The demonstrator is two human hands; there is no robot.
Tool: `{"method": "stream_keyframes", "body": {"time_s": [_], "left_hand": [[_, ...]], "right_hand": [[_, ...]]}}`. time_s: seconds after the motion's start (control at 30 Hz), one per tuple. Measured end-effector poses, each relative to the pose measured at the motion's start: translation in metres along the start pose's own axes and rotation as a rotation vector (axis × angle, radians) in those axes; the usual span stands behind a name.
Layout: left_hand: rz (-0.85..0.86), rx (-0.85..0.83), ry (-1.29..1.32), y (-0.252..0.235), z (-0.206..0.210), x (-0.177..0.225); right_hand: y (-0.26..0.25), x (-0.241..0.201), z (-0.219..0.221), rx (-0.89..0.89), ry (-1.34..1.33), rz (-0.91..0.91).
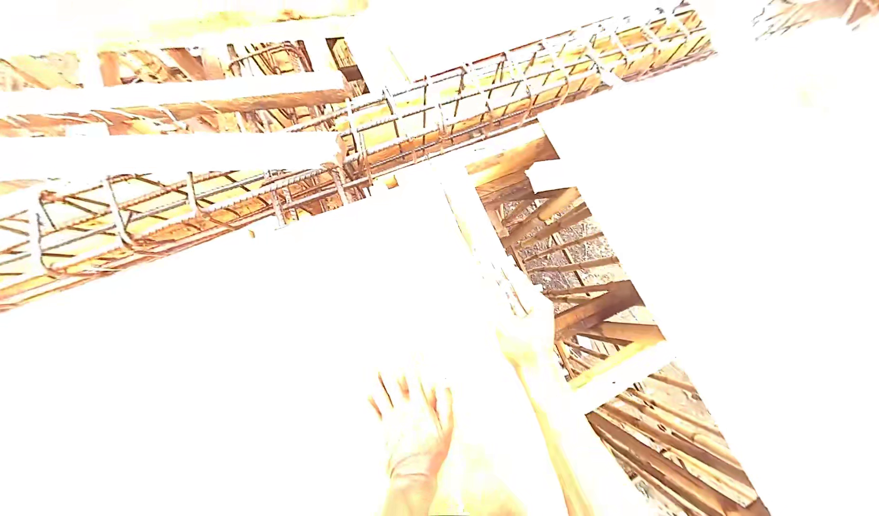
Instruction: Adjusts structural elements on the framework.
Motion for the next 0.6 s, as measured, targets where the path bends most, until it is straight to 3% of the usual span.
{"method": "stream_keyframes", "body": {"time_s": [0.13,0.2,0.37,0.4,0.53,0.6], "left_hand": [[0.009,-0.011,0.002,0.004,-0.002,0.002],[-0.005,-0.012,0.008,0.006,0.003,0.002],[-0.009,-0.028,-0.009,0.004,0.004,-0.003],[-0.01,-0.018,-0.002,0.005,0.003,-0.001],[-0.013,-0.042,0.018,0.004,-0.003,0.003],[-0.025,-0.038,0.023,0.006,0.004,0.0]], "right_hand": [[0.079,0.007,-0.062,-0.045,0.053,-0.132],[0.101,0.011,-0.071,-0.031,0.097,-0.111],[0.004,0.001,0.022,0.095,-0.056,-0.077],[0.007,0.0,0.012,0.056,-0.061,-0.074],[0.101,-0.006,-0.082,-0.082,0.072,-0.081],[0.109,-0.006,-0.082,-0.111,0.091,-0.083]]}}
Point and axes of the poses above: each hand's wrist, its own y-axis away from the middle knuckle, its own z-axis out of the palm, x = y × z, the point moved 1 cm from there along -y, towards the middle knuckle, and after that the axes turned 2 degrees about -x, right-handed, at the moved point
